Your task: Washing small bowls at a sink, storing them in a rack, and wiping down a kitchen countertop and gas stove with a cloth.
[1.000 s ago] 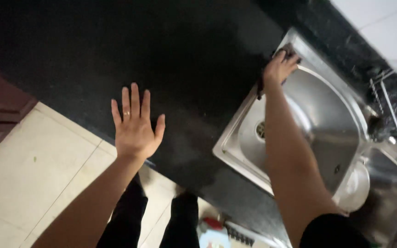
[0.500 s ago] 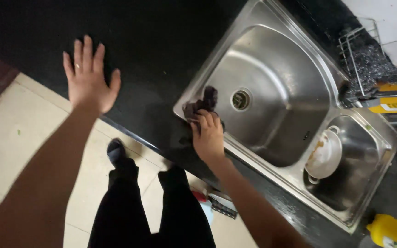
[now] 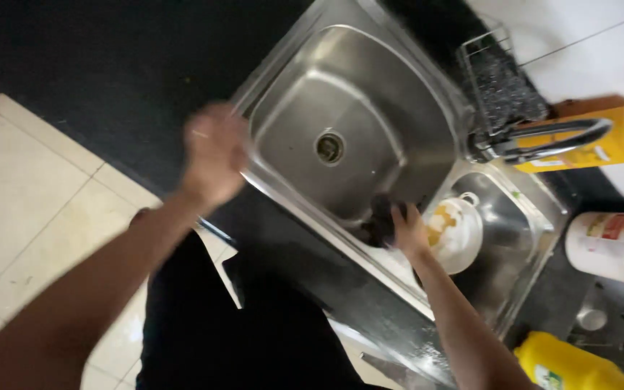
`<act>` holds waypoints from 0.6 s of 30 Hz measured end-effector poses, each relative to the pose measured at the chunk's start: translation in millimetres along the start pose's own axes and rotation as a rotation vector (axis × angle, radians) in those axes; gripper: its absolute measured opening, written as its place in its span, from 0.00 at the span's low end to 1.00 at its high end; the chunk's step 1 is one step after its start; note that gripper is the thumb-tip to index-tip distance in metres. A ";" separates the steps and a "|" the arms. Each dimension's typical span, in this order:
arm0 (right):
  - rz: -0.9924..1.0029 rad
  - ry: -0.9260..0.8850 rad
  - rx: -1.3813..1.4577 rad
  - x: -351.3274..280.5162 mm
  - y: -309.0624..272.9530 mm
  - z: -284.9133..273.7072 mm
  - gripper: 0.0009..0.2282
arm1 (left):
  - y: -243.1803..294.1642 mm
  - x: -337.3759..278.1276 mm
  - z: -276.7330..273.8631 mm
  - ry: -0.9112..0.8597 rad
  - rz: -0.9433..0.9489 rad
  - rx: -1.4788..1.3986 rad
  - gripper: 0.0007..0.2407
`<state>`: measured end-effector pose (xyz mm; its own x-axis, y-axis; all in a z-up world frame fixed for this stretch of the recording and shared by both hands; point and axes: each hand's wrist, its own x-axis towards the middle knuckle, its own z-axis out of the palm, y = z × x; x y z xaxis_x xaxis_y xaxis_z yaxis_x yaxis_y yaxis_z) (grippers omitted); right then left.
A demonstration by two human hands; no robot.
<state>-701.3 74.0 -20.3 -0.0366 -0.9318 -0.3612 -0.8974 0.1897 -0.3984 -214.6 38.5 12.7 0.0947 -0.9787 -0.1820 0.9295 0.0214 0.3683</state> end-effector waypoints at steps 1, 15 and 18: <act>0.086 0.057 0.230 11.7 -19.0 -11.1 0.22 | -31.7 -6.4 13.9 -0.166 0.024 0.918 0.22; 0.504 0.537 1.426 144.4 147.8 -107.0 0.28 | -314.0 83.2 77.9 0.314 -0.346 0.767 0.23; 0.304 0.262 1.370 173.7 170.2 -131.3 0.23 | -340.4 88.4 103.6 0.104 -0.394 0.737 0.25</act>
<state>-918.1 -96.2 -40.2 -0.3614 -0.8022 -0.4752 0.2805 0.3924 -0.8760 -559.6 -76.5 -34.3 -0.1223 -0.8621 -0.4918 0.4342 -0.4920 0.7545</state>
